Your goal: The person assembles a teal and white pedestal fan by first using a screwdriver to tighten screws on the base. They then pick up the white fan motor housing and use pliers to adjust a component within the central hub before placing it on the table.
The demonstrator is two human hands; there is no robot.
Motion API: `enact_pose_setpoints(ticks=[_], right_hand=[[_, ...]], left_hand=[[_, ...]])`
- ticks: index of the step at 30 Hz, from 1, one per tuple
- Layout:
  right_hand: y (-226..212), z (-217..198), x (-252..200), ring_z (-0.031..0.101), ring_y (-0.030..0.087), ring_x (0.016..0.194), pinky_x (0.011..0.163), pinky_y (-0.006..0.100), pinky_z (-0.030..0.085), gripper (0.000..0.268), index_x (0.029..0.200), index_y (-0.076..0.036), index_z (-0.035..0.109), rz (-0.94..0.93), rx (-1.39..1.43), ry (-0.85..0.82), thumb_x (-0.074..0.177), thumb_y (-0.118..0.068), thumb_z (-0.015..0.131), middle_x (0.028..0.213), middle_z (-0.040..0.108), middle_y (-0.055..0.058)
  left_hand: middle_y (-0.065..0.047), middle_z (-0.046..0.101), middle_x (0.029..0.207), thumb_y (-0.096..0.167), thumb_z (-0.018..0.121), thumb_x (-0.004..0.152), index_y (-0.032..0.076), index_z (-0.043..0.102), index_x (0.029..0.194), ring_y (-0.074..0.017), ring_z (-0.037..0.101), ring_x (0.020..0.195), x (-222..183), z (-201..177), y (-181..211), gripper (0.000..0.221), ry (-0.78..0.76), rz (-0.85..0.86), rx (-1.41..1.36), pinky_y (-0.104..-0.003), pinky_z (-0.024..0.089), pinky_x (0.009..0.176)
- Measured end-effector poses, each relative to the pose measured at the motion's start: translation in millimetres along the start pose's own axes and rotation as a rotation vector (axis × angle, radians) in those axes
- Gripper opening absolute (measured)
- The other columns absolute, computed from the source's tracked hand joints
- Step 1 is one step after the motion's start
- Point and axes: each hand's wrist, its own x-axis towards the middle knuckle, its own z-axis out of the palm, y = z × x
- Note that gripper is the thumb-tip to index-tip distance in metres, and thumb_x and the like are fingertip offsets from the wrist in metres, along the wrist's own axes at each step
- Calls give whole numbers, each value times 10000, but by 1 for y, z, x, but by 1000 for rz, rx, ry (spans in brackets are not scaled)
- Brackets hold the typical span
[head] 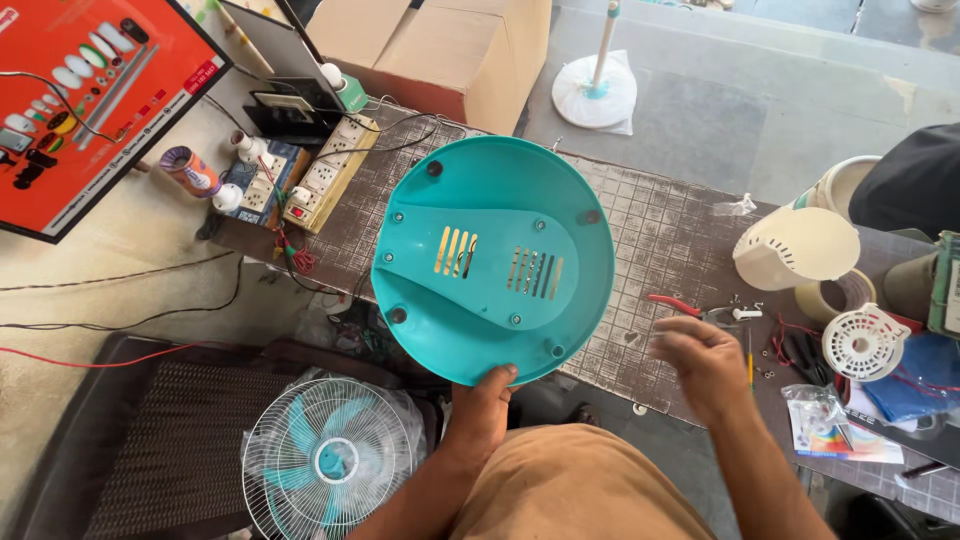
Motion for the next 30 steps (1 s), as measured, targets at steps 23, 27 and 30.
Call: enact_pose_setpoints(ticks=[23, 27, 30], right_hand=[[-74, 163, -31, 715, 172, 1000, 1054, 447, 448, 73, 906, -114, 793, -1044, -1085, -415, 845, -135, 760, 1051, 766, 8], [-76, 162, -33, 634, 266, 1086, 1022, 440, 444, 117, 868, -104, 776, -943, -1027, -336, 792, -189, 801, 1034, 721, 42], [-68, 161, -37, 608, 300, 1106, 988, 432, 471, 210, 928, -108, 762, -773, -1055, -199, 768, -224, 836, 1088, 678, 72]], left_hand=[[-122, 659, 1192, -30, 571, 843, -3, 528, 1286, -255, 706, 1070, 15, 20, 25, 446, -75, 23, -41, -431, 644, 885], [-122, 664, 1212, -29, 567, 838, 7, 523, 1294, -259, 702, 1099, 13, 23, 18, 460, -58, -15, -58, -438, 639, 903], [-138, 659, 1217, -37, 573, 846, 2, 512, 1309, -286, 697, 1099, 11, 24, 10, 469, -42, -3, -55, -471, 625, 904]])
